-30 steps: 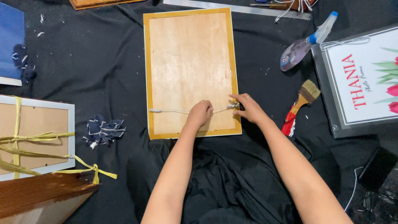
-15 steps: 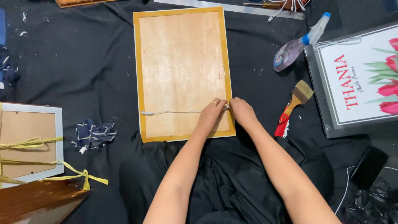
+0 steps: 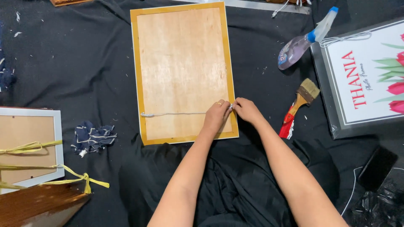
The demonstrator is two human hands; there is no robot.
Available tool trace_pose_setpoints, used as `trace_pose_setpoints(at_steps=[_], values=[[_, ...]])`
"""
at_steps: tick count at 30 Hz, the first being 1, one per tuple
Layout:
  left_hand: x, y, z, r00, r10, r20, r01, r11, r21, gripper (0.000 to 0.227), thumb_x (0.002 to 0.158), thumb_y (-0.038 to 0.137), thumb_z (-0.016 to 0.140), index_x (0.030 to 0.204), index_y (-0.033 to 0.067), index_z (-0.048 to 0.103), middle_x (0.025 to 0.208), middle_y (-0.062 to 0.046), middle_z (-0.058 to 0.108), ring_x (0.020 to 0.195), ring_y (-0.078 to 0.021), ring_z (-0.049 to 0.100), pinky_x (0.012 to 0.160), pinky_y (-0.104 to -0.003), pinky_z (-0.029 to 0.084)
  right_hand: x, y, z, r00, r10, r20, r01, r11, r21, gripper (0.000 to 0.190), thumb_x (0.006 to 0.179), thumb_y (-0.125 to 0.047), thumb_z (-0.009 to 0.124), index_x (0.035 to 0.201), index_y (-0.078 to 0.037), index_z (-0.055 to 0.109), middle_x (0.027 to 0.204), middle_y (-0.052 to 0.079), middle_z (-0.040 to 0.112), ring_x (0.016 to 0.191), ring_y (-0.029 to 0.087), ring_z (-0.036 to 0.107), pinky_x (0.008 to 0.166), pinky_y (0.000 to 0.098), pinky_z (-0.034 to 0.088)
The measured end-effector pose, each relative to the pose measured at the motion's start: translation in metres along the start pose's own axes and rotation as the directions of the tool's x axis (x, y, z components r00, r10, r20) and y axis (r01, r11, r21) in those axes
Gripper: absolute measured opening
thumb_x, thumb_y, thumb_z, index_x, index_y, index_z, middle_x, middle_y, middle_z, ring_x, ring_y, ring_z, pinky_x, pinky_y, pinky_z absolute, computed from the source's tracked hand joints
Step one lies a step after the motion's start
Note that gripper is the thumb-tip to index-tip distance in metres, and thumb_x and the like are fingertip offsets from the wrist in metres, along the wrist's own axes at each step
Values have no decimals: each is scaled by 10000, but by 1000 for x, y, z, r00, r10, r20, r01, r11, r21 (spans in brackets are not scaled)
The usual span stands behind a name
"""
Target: Attaching a hanging string to the back of a wooden picture frame using a brush to apply adhesive.
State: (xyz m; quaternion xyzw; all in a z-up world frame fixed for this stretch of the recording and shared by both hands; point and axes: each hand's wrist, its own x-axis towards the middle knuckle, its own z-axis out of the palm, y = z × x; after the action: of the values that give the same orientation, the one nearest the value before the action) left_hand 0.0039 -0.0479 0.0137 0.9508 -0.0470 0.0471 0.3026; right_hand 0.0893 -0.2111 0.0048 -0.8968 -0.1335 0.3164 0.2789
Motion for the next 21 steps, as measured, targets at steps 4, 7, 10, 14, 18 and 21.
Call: trace_pose_setpoints(at_steps=[4, 7, 10, 14, 18, 21], values=[[3, -7, 12, 999, -34, 18, 34, 999, -41, 165, 1018, 327, 609, 1006, 176, 544, 876, -44, 506, 867, -287, 671, 745, -396, 591, -6, -3, -2, 995, 101, -1, -100, 985, 141, 237, 1001, -262, 552, 998, -79, 702, 1036, 194, 705, 1106, 420, 659, 894, 513, 543], [6, -12, 21, 994, -100, 40, 103, 991, -81, 212, 1038, 353, 564, 989, 148, 548, 865, -80, 507, 838, -343, 669, 726, -449, 592, -3, 1, 5, 980, 198, 4, -192, 945, 264, 220, 957, -280, 565, 963, -129, 726, 1001, 147, 711, 1060, 353, 674, 857, 480, 543], [10, -23, 29, 988, -109, 108, 119, 989, -90, 228, 1041, 387, 540, 999, 163, 557, 871, -71, 518, 847, -349, 677, 743, -457, 597, 2, 7, 13, 969, 246, -16, -220, 891, 397, 200, 914, -264, 603, 946, -122, 741, 974, 153, 711, 1038, 317, 677, 852, 452, 542], [14, -23, 14, 958, -144, 250, 160, 986, -48, 269, 997, 404, 602, 1043, 147, 537, 926, -88, 558, 928, -370, 693, 814, -484, 598, 1, 8, 4, 980, 195, -40, -171, 927, 335, 201, 923, -261, 611, 928, -103, 736, 978, 154, 696, 1014, 327, 675, 854, 453, 550], [9, -55, -3, 868, -249, 429, 229, 968, 99, 402, 901, 324, 750, 1106, 108, 480, 1013, -146, 613, 1016, -427, 701, 860, -560, 589, 9, 16, 4, 995, 89, -52, -84, 992, 97, 271, 994, -294, 551, 1003, -71, 704, 1079, 151, 678, 1085, 370, 663, 917, 504, 552], [-8, -79, -48, 809, -312, 499, 215, 946, 243, 303, 911, 320, 730, 1085, 99, 618, 1017, -111, 684, 1086, -375, 701, 899, -565, 560, -29, -31, -10, 968, -43, -249, 10, 991, -130, 205, 1031, -228, 544, 1078, -38, 607, 1119, 177, 579, 1032, 420, 681, 872, 527, 580]])
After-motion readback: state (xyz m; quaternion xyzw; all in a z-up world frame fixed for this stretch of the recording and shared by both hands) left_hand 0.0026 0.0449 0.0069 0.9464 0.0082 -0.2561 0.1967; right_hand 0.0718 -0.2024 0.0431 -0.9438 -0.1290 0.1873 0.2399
